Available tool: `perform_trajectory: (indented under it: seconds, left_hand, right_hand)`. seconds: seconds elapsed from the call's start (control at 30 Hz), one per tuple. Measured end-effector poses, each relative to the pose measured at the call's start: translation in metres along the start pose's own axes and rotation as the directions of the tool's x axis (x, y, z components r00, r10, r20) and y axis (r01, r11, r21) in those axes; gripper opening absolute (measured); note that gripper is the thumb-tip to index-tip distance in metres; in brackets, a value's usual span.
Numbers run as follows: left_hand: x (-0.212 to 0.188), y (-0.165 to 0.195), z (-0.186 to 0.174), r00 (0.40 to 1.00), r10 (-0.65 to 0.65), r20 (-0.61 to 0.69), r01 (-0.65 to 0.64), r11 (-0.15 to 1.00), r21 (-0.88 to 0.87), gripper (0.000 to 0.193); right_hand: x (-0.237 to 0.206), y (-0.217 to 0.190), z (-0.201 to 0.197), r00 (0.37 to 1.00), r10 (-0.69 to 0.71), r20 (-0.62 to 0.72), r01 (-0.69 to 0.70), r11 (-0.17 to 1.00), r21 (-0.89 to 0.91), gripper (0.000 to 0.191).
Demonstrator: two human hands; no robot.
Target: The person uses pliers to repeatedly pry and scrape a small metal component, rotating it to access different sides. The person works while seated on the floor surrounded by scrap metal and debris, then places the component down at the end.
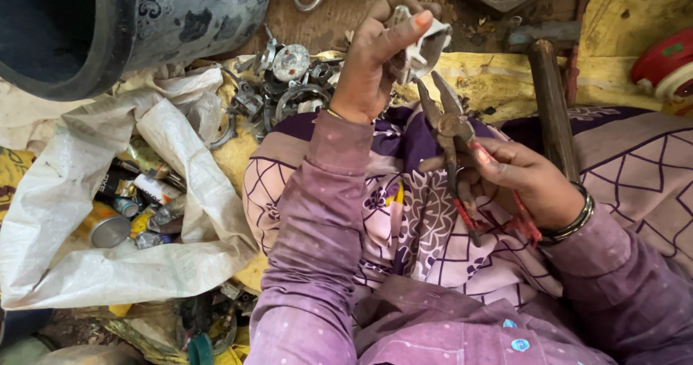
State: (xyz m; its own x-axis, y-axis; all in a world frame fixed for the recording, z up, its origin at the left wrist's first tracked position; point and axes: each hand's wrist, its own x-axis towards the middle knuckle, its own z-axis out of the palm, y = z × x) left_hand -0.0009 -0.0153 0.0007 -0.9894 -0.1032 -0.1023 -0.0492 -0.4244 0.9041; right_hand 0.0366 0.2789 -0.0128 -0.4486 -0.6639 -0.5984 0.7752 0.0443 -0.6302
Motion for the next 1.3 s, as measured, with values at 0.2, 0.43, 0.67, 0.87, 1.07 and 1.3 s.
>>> perform_trajectory:
  seconds: [0.2,0.43,0.67,0.87,1.07,1.3]
  left_hand:
    - [0.003,-0.002,-0.001,0.999,-0.051,-0.014,0.049,0.993,-0.106,0.051]
    - [0.004,-0.002,0.013,0.990,-0.124,-0.070,0.121,0.992,-0.045,0.051]
    - [0.003,-0.004,0.019,0.968,-0.174,-0.182,0.173,0.985,-0.018,0.052]
    - [0.004,-0.017,0.015,0.978,-0.105,-0.182,0.123,0.988,0.090,0.049]
    - [0.005,-0.021,0.014,0.980,-0.083,-0.182,0.111,0.983,0.149,0.047]
    - [0.004,-0.023,0.017,0.984,-0.091,-0.155,0.110,0.987,0.120,0.045]
  right_hand:
    - [-0.003,0.001,-0.003,0.996,0.047,0.080,-0.049,0.998,0.032,0.052]
    - [0.000,0.001,0.002,0.994,0.085,0.063,-0.077,0.991,-0.112,0.049]
    - [0.003,-0.010,0.016,0.986,0.113,0.123,-0.089,0.978,-0.186,0.045]
    - [0.003,-0.012,0.021,0.980,0.129,0.154,-0.096,0.974,-0.204,0.046]
    - [0.001,-0.012,0.019,0.985,0.141,0.104,-0.126,0.982,-0.142,0.047]
    - [0.003,-0.001,0.007,0.986,0.102,0.131,-0.084,0.987,-0.139,0.042]
